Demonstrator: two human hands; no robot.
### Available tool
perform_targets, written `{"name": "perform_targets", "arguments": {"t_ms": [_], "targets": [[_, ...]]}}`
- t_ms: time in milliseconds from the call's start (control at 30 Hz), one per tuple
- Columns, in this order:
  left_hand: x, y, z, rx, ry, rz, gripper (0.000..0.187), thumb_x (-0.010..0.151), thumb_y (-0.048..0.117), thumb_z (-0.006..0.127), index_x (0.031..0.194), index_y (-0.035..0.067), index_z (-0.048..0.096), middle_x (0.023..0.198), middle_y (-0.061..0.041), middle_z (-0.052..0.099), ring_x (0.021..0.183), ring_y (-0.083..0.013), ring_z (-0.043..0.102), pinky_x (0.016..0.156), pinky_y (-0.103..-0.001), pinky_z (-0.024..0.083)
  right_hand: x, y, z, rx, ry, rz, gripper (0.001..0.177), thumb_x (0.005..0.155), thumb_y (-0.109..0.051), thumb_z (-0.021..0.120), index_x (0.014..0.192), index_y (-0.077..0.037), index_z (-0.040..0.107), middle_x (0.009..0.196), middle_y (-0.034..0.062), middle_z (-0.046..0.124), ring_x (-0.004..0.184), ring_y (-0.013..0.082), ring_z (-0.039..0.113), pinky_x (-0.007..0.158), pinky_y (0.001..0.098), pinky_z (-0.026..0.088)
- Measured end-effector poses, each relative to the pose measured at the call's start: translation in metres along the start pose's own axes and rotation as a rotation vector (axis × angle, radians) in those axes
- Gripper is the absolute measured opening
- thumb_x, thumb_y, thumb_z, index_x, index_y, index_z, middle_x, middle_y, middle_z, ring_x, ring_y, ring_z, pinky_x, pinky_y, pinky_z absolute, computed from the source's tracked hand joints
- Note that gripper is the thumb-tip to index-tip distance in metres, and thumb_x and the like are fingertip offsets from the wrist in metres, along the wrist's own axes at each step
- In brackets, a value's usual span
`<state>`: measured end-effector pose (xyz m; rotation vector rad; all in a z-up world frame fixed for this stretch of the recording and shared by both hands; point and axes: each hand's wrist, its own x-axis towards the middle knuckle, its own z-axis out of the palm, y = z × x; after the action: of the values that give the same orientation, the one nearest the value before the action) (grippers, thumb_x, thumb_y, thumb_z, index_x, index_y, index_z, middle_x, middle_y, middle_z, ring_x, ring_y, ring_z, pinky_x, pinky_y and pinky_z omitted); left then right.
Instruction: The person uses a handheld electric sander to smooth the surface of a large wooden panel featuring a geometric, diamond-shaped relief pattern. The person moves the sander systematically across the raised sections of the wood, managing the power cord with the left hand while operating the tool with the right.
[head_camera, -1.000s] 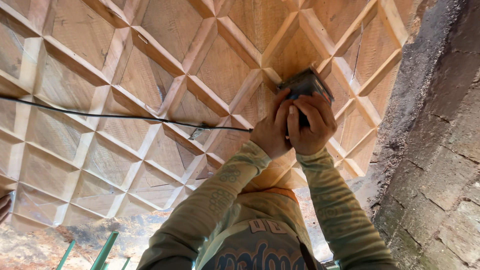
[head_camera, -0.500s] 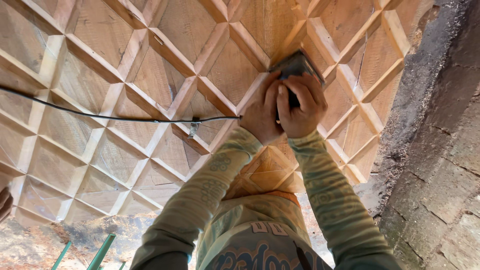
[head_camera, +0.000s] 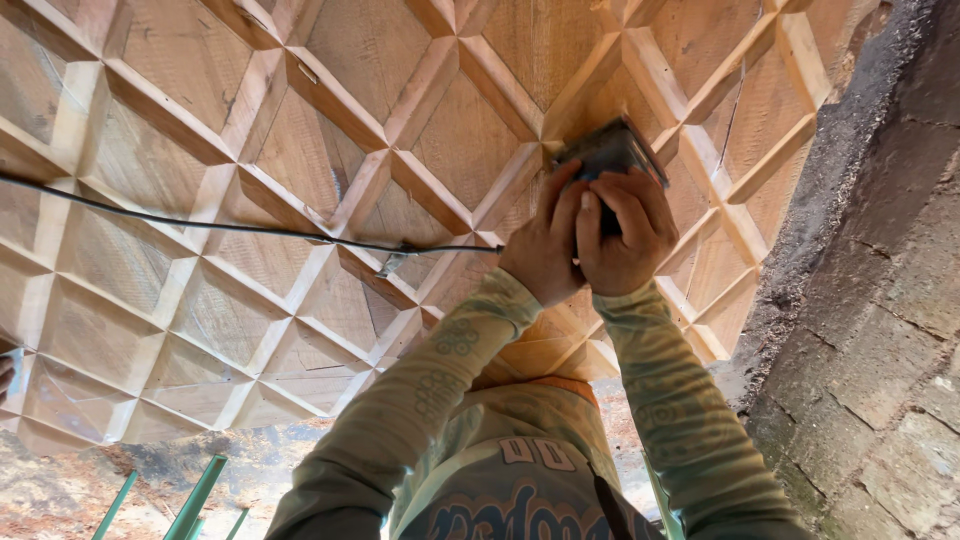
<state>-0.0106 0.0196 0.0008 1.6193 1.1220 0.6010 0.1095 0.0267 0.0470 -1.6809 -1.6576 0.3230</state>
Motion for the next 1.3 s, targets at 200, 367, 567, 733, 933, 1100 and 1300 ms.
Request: {"name": "perform_targets", "arguments": {"t_ms": [200, 367, 567, 733, 933, 1100, 1300], "targets": [[0.024, -0.02, -0.029, 0.046, 0.07, 0.166, 0.075, 0.092, 0.017, 0.074, 0.152, 0.004, 0.03, 0.158, -0.023, 0.035, 0.13, -0.0432, 0.059, 0.094, -0.045, 0.062, 0.03, -0.008, 0.033, 0.025, 0.079, -0.039, 0.006, 0.093, -0.007, 0.076, 0.097, -0.003, 0.073, 0.098, 0.013, 0.072, 0.091, 0.0296, 0.072, 0.097, 0.0448, 0.059], [0.02, -0.021, -0.045, -0.186, 0.004, -0.065, 0.087, 0.091, 0.022, 0.077, 0.157, 0.007, 0.022, 0.145, -0.02, 0.055, 0.127, -0.0402, 0.064, 0.106, -0.046, 0.056, 0.033, -0.017, 0.041, 0.026, 0.076, -0.045, 0.012, 0.088, -0.01, 0.08, 0.092, -0.008, 0.069, 0.094, 0.0108, 0.07, 0.09, 0.0315, 0.068, 0.091, 0.0443, 0.058], [0.015, -0.006, -0.023, 0.211, 0.124, 0.275, 0.086, 0.093, 0.021, 0.081, 0.156, 0.006, 0.024, 0.153, -0.022, 0.04, 0.141, -0.0383, 0.049, 0.116, -0.044, 0.048, 0.021, -0.013, 0.015, -0.001, 0.177, -0.034, 0.013, 0.087, -0.013, 0.079, 0.094, -0.008, 0.069, 0.097, 0.0091, 0.069, 0.096, 0.0331, 0.07, 0.094, 0.0441, 0.059], [-0.01, 0.008, 0.012, -0.054, 0.083, 0.094, 0.085, 0.092, 0.02, 0.082, 0.156, 0.005, 0.028, 0.152, -0.02, 0.045, 0.14, -0.0371, 0.054, 0.116, -0.045, 0.049, -0.008, 0.001, -0.011, 0.012, 0.134, -0.036, 0.015, 0.086, -0.012, 0.08, 0.095, -0.006, 0.07, 0.099, 0.0102, 0.069, 0.094, 0.0313, 0.07, 0.097, 0.0465, 0.06], [-0.03, 0.015, 0.049, 0.108, -0.019, 0.099, 0.079, 0.093, 0.02, 0.072, 0.155, 0.002, 0.026, 0.152, -0.024, 0.042, 0.136, -0.0429, 0.052, 0.107, -0.048, 0.054, -0.04, 0.011, -0.047, -0.005, 0.094, 0.059, 0.015, 0.085, -0.008, 0.081, 0.098, -0.004, 0.074, 0.1, 0.0142, 0.071, 0.096, 0.0346, 0.071, 0.094, 0.0448, 0.059], [-0.032, 0.015, 0.057, 0.177, -0.065, 0.086, 0.077, 0.091, 0.022, 0.072, 0.15, 0.001, 0.028, 0.155, -0.028, 0.039, 0.129, -0.0454, 0.054, 0.09, -0.048, 0.059, -0.039, 0.013, -0.053, -0.031, 0.064, 0.054, 0.014, 0.087, -0.009, 0.079, 0.098, -0.003, 0.074, 0.1, 0.0139, 0.072, 0.094, 0.0343, 0.072, 0.097, 0.0466, 0.059], [-0.008, -0.001, 0.022, 0.108, 0.076, 0.201, 0.083, 0.091, 0.018, 0.077, 0.152, 0.0, 0.024, 0.147, -0.024, 0.042, 0.136, -0.0416, 0.051, 0.108, -0.048, 0.054, -0.007, 0.0, -0.021, 0.013, 0.087, 0.009, 0.011, 0.088, -0.01, 0.079, 0.096, -0.004, 0.074, 0.097, 0.0134, 0.071, 0.091, 0.0343, 0.071, 0.091, 0.0445, 0.06]]}}
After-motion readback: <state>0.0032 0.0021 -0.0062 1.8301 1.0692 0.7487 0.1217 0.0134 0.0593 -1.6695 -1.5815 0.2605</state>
